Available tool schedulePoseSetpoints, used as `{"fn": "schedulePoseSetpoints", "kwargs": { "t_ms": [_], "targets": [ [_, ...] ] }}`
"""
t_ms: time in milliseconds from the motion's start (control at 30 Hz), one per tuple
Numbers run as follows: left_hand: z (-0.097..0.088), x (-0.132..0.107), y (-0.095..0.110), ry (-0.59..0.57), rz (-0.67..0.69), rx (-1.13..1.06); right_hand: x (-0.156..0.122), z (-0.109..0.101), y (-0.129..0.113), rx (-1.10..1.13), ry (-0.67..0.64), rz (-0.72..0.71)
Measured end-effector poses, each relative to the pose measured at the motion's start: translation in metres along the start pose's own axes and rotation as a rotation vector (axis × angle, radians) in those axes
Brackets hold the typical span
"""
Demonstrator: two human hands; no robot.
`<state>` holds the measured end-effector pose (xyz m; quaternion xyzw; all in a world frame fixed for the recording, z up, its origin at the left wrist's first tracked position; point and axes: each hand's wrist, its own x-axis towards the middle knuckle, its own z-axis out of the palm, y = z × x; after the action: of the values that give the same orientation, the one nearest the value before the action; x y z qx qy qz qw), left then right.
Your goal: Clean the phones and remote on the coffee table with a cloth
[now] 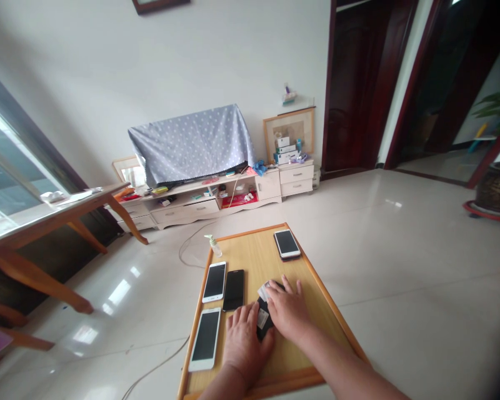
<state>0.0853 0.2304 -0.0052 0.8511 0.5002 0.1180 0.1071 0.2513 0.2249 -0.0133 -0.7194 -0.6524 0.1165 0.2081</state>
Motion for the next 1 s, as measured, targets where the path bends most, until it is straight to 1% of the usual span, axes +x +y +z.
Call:
{"fn": "schedulePoseSetpoints", "kwargs": {
  "t_ms": [67, 200, 233, 267, 433, 500, 667, 733, 833, 900, 1000],
  "targets": [
    [0.000, 0.000, 0.000, -0.001, -0.002, -0.001, 0.001, 0.002, -0.002, 0.001, 0.006, 0.005],
    [-0.002, 0.001, 0.002, -0.005, 0.009, -0.013, -0.002, 0.009, -0.007, 0.051, -0.005, -0.101],
    [-0.003, 0.001, 0.002, -0.004, 0.010, -0.012, -0.002, 0.009, -0.007, 0.059, -0.008, -0.109],
    [-0.003, 0.001, 0.003, -0.004, 0.010, -0.008, -0.001, 0.008, -0.006, 0.058, -0.008, -0.098],
    [-0.001, 0.000, 0.002, -0.009, -0.002, 0.013, 0.009, 0.000, 0.004, 0.009, 0.008, 0.056],
    [-0.001, 0.000, 0.003, -0.013, -0.007, 0.013, 0.006, 0.000, 0.003, 0.008, 0.011, 0.048],
    [-0.004, 0.001, 0.006, -0.022, -0.011, 0.003, -0.009, 0.001, 0.001, 0.039, -0.010, -0.081],
    [-0.005, 0.001, 0.007, -0.029, -0.014, 0.010, -0.010, -0.005, 0.006, 0.039, -0.016, -0.073],
    [-0.004, 0.001, 0.007, -0.030, -0.016, 0.022, -0.007, -0.016, 0.016, 0.019, -0.022, 0.007],
    [-0.003, 0.000, 0.006, -0.024, -0.017, 0.025, -0.008, -0.020, 0.019, 0.009, -0.021, 0.032],
    [-0.001, 0.001, 0.005, -0.011, -0.013, 0.020, -0.017, -0.019, 0.015, 0.023, -0.021, -0.021]
  ]
}}
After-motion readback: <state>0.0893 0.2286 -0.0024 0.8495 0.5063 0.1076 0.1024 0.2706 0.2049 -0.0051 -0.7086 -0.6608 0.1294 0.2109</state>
